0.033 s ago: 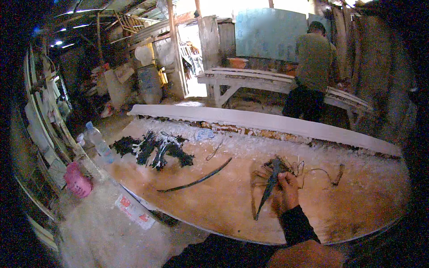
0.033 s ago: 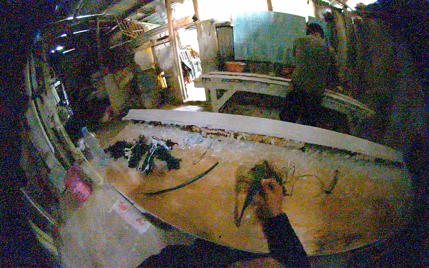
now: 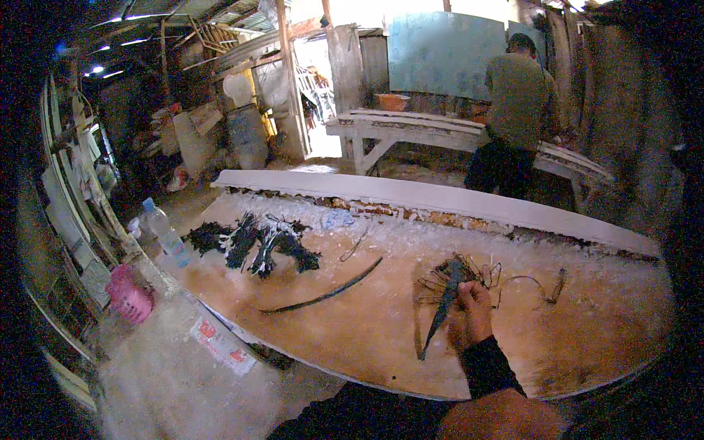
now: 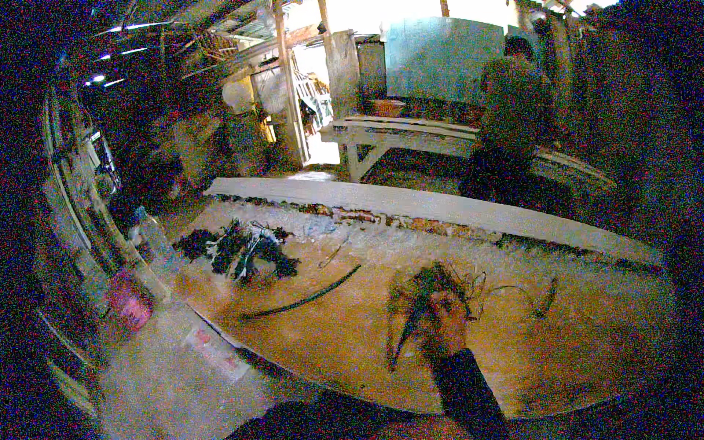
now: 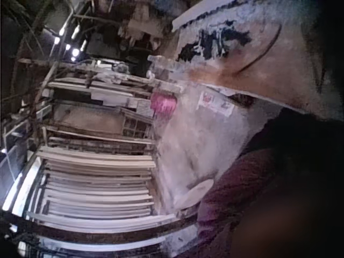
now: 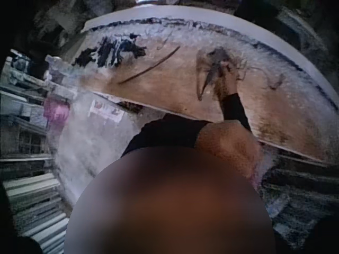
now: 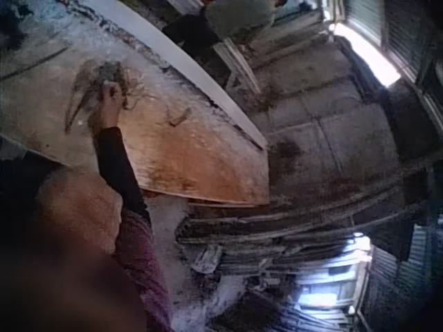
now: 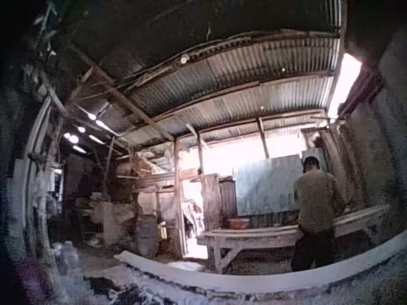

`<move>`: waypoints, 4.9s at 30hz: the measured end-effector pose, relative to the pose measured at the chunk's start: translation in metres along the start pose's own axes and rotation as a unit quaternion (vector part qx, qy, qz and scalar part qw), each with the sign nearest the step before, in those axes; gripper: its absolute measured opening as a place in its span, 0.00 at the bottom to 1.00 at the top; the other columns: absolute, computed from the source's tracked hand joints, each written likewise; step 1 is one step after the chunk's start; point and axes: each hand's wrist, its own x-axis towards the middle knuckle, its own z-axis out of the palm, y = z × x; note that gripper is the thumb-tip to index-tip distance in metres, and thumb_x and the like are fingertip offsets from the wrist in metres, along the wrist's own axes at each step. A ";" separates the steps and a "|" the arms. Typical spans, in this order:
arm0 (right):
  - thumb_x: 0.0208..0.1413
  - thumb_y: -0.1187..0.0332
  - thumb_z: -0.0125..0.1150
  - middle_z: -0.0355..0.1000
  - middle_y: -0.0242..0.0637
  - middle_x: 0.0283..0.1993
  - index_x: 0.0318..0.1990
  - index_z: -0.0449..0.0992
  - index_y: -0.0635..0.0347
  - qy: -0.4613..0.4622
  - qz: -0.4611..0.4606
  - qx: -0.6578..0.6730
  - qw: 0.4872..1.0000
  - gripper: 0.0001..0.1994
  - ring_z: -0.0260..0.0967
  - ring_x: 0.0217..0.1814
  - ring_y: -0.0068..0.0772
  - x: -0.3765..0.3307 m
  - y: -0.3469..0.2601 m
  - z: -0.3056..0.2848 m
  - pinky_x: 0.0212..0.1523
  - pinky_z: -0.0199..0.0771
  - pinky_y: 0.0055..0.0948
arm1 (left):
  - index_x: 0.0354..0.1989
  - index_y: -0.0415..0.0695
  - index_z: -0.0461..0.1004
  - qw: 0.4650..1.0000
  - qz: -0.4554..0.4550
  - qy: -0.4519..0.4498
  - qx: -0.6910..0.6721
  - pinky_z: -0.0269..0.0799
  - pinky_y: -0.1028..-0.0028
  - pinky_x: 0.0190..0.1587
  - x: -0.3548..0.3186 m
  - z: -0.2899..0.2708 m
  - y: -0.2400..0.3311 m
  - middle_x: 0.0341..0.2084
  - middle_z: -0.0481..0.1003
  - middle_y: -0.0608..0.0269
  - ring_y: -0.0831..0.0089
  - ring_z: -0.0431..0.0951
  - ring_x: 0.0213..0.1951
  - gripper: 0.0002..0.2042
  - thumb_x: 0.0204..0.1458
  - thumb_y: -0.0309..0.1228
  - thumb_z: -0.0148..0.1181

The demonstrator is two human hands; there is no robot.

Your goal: The person strips insulation from black wires by hand at a workbench, separating the outer sheath from the inner conductors. A second person works on a separate bench in the background.

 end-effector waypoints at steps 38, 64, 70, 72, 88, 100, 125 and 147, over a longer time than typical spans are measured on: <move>0.49 0.68 0.53 0.67 0.31 0.27 0.30 0.69 0.57 -0.038 -0.012 -0.033 0.999 0.05 0.62 0.28 0.23 0.016 0.023 -0.011 0.29 0.66 0.24 | 0.34 0.43 0.66 0.735 -0.315 0.505 0.326 0.67 0.79 0.29 -0.116 -0.138 -0.105 0.28 0.68 0.65 0.79 0.69 0.26 0.10 0.44 0.30 0.57; 0.47 0.73 0.53 0.68 0.32 0.22 0.27 0.70 0.62 -0.038 -0.021 -0.042 0.998 0.02 0.63 0.20 0.21 0.009 0.010 -0.007 0.20 0.65 0.21 | 0.26 0.39 0.71 0.801 -0.371 0.384 0.271 0.64 0.79 0.29 -0.167 -0.150 -0.133 0.20 0.71 0.66 0.80 0.69 0.25 0.07 0.43 0.29 0.59; 0.47 0.73 0.52 0.67 0.31 0.20 0.26 0.69 0.62 -0.049 -0.057 -0.070 0.995 0.02 0.62 0.19 0.20 0.007 0.008 -0.005 0.20 0.64 0.21 | 0.28 0.37 0.68 0.790 -0.359 0.334 0.367 0.64 0.76 0.30 -0.165 -0.147 -0.132 0.22 0.69 0.59 0.73 0.69 0.26 0.08 0.44 0.29 0.56; 0.47 0.73 0.52 0.67 0.31 0.20 0.26 0.69 0.61 -0.058 -0.050 -0.072 0.994 0.02 0.62 0.19 0.20 0.007 0.007 -0.006 0.20 0.64 0.20 | 0.29 0.37 0.67 0.790 -0.369 0.315 0.374 0.64 0.75 0.30 -0.162 -0.147 -0.130 0.23 0.68 0.58 0.70 0.69 0.28 0.08 0.45 0.29 0.54; 0.42 0.73 0.55 0.68 0.33 0.21 0.24 0.70 0.61 -0.033 -0.092 -0.164 0.982 0.02 0.64 0.23 0.22 0.005 0.007 -0.010 0.26 0.65 0.22 | 0.31 0.37 0.63 0.786 -0.373 0.266 0.416 0.62 0.69 0.33 -0.142 -0.137 -0.111 0.26 0.65 0.52 0.61 0.67 0.29 0.07 0.47 0.27 0.49; 0.44 0.72 0.54 0.69 0.36 0.24 0.27 0.70 0.63 -0.031 -0.074 -0.159 0.984 0.04 0.65 0.26 0.27 0.005 0.009 -0.009 0.29 0.66 0.25 | 0.31 0.37 0.62 0.789 -0.333 0.299 0.421 0.61 0.68 0.33 -0.153 -0.137 -0.124 0.25 0.63 0.52 0.59 0.66 0.29 0.08 0.49 0.30 0.48; 0.50 0.68 0.53 0.69 0.29 0.28 0.30 0.72 0.59 -0.071 -0.007 -0.015 0.997 0.05 0.65 0.29 0.20 0.014 0.008 -0.012 0.30 0.67 0.20 | 0.30 0.41 0.70 0.808 -0.404 0.423 0.070 0.62 0.81 0.35 -0.153 -0.149 -0.120 0.25 0.70 0.72 0.83 0.67 0.30 0.07 0.47 0.31 0.55; 0.42 0.75 0.52 0.60 0.27 0.21 0.22 0.63 0.58 0.081 -0.132 -0.154 0.976 0.04 0.57 0.23 0.19 0.001 0.023 0.006 0.24 0.59 0.19 | 0.33 0.49 0.70 0.624 -0.033 0.768 -0.138 0.64 0.81 0.26 -0.277 -0.272 -0.082 0.23 0.69 0.72 0.81 0.68 0.25 0.10 0.46 0.38 0.55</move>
